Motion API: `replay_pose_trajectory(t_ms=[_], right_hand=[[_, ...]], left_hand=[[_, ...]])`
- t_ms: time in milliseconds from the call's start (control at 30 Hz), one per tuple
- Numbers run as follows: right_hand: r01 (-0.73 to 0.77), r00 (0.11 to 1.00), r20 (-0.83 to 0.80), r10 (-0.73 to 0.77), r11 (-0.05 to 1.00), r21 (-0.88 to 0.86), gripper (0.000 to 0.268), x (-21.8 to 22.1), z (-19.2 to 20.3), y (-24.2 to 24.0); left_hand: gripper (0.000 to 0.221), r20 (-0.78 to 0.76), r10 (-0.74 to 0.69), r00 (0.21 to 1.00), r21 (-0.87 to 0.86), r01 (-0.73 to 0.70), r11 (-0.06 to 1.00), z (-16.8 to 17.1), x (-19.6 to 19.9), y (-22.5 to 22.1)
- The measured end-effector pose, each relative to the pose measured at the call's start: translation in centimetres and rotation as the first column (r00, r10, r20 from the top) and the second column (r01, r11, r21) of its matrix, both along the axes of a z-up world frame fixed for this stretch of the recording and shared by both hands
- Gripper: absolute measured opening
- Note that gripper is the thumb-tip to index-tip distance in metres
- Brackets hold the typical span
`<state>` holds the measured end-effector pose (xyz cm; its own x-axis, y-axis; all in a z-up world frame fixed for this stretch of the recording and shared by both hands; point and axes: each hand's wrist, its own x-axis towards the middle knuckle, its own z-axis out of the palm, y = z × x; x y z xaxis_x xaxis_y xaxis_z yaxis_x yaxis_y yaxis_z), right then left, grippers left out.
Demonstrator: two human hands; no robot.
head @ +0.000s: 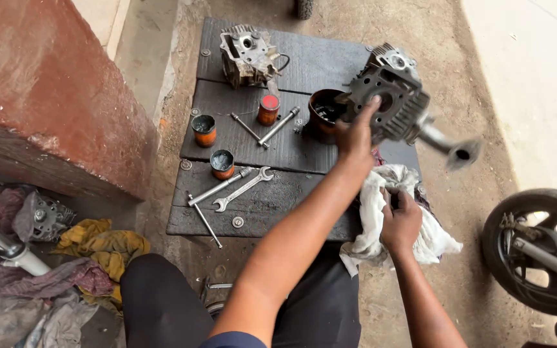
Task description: The recorder cleans and inspects motorcycle engine cylinder head and valve components on a workbench.
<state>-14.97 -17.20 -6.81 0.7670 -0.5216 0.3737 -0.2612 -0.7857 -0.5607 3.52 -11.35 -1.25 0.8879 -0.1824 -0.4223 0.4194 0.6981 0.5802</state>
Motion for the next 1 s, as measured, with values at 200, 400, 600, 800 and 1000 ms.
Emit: replay_pose_trajectory(t_ms=[200,400,600,800,1000], right_hand=[[0.006,1.000,-0.026,-0.008,0.998,-0.058,0.019,0.3,-0.5,-0.3],[0.011,0.999,-0.033,-0.013,0.999,-0.043,0.020,0.4,0.0,0.0],[0.011,0.999,-0.032,-0.012,0.999,-0.048,0.020,0.0,-0.2,0.0],[0.041,0.997,-0.056,-0.044,0.998,-0.053,0.022,0.1,-0.3,-0.1],[0.041,0.996,-0.075,-0.045,0.997,-0.063,0.022,0.4,1.1,0.6]], left_hand=[[0.060,-0.167,-0.066,0.984,-0.516,-0.030,0.856,1.0,1.3,-1.9],[0.059,-0.134,-0.016,0.991,-0.618,-0.071,0.783,0.6,2.4,-1.9],[0.069,-0.034,0.006,0.999,-0.352,-0.017,0.936,1.5,3.4,1.4],[0.072,0.509,-0.283,0.813,0.405,0.063,0.912,1.8,19.4,4.5],[0.042,0.233,-0.830,0.506,0.952,0.055,0.301,9.9,24.0,7.7]])
